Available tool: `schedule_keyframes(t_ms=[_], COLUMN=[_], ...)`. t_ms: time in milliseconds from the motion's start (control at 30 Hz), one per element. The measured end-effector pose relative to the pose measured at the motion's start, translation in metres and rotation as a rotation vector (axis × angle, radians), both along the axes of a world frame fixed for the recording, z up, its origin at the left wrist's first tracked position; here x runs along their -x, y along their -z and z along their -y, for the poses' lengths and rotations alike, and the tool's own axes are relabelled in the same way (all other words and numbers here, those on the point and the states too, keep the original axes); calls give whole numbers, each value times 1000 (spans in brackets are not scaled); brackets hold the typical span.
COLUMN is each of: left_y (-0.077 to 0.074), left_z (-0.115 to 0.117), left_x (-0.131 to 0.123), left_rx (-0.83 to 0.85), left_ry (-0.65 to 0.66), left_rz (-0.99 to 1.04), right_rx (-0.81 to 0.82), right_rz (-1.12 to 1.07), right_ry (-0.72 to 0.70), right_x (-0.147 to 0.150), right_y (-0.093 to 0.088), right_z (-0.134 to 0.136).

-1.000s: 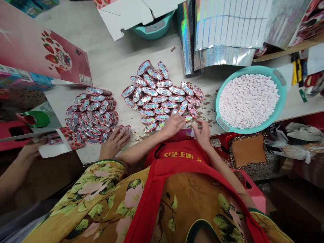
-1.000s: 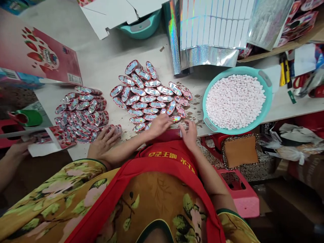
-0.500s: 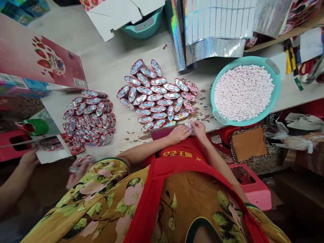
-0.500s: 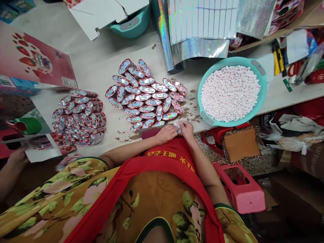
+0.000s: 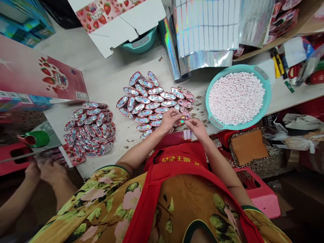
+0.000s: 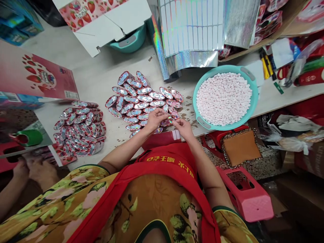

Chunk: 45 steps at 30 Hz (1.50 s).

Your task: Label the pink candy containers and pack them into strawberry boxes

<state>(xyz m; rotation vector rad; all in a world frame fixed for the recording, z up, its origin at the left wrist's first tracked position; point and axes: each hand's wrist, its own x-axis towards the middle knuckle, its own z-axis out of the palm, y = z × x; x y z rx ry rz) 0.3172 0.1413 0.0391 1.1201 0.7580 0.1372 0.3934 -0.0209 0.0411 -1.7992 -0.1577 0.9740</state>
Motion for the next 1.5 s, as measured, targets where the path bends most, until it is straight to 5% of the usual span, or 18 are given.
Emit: schedule_keyframes(t_ms=[133,367,500,800,1100,1333,1500], left_y=[12,24,29,38,37,46,35], left_z=[-15,-56,-57,-44,-47,-61,-65], left_x=[-27,-103,-125,-126,-127,-139,-122], left_rx=[-127,-855,-1019,-1155,-1098,-1022,-1104], left_ry=[-33,123,204,227,177,230,215], left_rz=[-51,-234,-331,-355,-360,-369,-293], right_rx=[28,288,451,666,574,477,247], right_rz=[61,449,601,641,612,603,713], right_ry=[54,73,85,48,196,145,170], right_x=[-19,-72,-82,-83,-78,-81,-30], right_y=[7,15,21,33,38,41,30], right_z=[-21,-57,-71,-84,-80,-80,-37])
